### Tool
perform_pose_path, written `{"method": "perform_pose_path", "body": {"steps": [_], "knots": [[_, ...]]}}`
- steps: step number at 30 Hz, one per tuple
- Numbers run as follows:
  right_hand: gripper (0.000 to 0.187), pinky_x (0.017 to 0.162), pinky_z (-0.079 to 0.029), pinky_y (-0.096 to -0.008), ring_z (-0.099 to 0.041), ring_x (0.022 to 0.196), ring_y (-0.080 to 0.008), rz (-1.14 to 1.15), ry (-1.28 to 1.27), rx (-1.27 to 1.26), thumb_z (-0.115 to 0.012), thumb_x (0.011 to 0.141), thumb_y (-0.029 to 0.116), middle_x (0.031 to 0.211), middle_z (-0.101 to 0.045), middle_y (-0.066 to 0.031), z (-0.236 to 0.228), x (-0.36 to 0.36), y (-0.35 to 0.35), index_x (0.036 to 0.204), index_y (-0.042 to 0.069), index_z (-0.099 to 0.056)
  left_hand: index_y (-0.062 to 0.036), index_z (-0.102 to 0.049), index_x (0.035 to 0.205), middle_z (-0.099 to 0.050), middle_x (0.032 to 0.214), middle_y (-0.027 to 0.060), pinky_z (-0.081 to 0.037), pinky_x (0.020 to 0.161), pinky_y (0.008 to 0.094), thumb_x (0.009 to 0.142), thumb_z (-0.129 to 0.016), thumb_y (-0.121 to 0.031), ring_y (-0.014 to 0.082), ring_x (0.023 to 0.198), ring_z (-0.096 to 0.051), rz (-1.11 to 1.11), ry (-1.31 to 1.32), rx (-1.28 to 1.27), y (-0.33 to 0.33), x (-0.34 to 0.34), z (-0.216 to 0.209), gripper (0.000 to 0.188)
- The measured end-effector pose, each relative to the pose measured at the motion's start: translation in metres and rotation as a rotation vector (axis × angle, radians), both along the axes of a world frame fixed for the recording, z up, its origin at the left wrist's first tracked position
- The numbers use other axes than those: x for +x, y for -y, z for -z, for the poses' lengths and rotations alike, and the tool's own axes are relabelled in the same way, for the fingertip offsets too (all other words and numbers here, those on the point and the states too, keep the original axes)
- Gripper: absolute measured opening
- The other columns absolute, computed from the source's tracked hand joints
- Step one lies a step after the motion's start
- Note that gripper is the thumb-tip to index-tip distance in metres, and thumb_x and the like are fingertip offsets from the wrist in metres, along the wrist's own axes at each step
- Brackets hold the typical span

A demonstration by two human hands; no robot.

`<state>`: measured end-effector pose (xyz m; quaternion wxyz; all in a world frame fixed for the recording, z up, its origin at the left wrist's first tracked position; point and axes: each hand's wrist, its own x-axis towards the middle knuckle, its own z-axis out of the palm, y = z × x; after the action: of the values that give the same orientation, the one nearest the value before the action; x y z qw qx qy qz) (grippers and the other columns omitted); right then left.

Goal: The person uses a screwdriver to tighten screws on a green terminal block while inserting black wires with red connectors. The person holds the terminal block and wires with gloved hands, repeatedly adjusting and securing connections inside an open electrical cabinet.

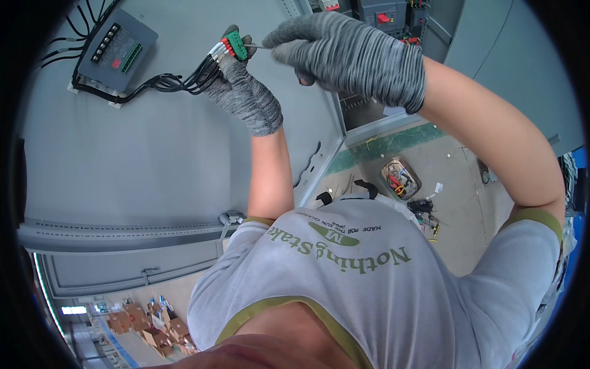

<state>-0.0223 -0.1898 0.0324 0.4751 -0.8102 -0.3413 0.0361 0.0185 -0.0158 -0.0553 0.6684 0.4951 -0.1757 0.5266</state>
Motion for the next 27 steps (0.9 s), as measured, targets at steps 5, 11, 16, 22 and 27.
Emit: {"method": "perform_pose_path", "body": {"steps": [5,11,16,22,27], "knots": [[0.067,0.06,-0.054,-0.0336,-0.065,0.07,-0.0183,0.282,1.076,-0.989,-0.062,0.084,0.017,0.085,-0.063,-0.0079,-0.008,-0.018,-0.009,0.146,0.023,-0.037,0.0069,-0.058,0.11,-0.066,0.104,0.0164,-0.054,0.076,0.0314,0.093,-0.059,-0.037,0.0213,0.085,-0.065,0.071,0.027,-0.045,0.007,0.001,-0.002,0.047],[0.059,0.059,-0.055,-0.0332,-0.062,0.061,-0.0186,0.113,0.659,-0.784,-0.053,0.091,0.01,0.078,-0.064,-0.0114,-0.002,0.001,-0.012,0.146,0.021,-0.035,0.0063,-0.058,0.109,-0.067,0.102,0.0157,-0.054,0.076,0.032,0.093,-0.057,-0.032,0.0209,0.085,-0.065,0.023,0.025,-0.047,0.003,0.008,0.002,0.042],[0.038,0.077,-0.054,-0.0339,-0.063,0.073,-0.0174,-0.054,0.5,-0.127,-0.048,0.099,0.016,0.09,-0.068,-0.0114,0.024,0.021,-0.008,0.137,0.012,-0.05,0.0065,-0.058,0.108,-0.066,0.102,0.0177,-0.055,0.076,0.0343,0.093,-0.057,-0.034,0.0225,0.083,-0.065,-0.003,0.037,-0.055,0.005,0.006,0.002,0.043],[0.039,0.089,-0.05,-0.0302,-0.062,0.093,-0.0155,-0.063,0.136,-0.193,-0.055,0.096,0.025,0.106,-0.066,-0.0102,0.006,0.01,-0.002,0.131,0.007,-0.056,0.0052,-0.058,0.105,-0.066,0.105,0.0212,-0.055,0.078,0.0371,0.092,-0.058,-0.035,0.0249,0.084,-0.066,0.081,-0.052,-0.029,-0.005,-0.004,0.004,0.042],[0.044,0.081,-0.051,-0.032,-0.063,0.089,-0.017,0.024,0.449,0.052,-0.077,0.078,0.023,0.095,-0.065,-0.0077,0.006,0.019,0.038,0.116,0.006,-0.06,0.001,-0.054,0.115,-0.06,0.12,0.0209,-0.053,0.086,0.0372,0.094,-0.057,-0.025,0.0257,0.1,-0.063,0.357,-0.012,-0.273,0.012,-0.023,-0.006,0.033]]}}
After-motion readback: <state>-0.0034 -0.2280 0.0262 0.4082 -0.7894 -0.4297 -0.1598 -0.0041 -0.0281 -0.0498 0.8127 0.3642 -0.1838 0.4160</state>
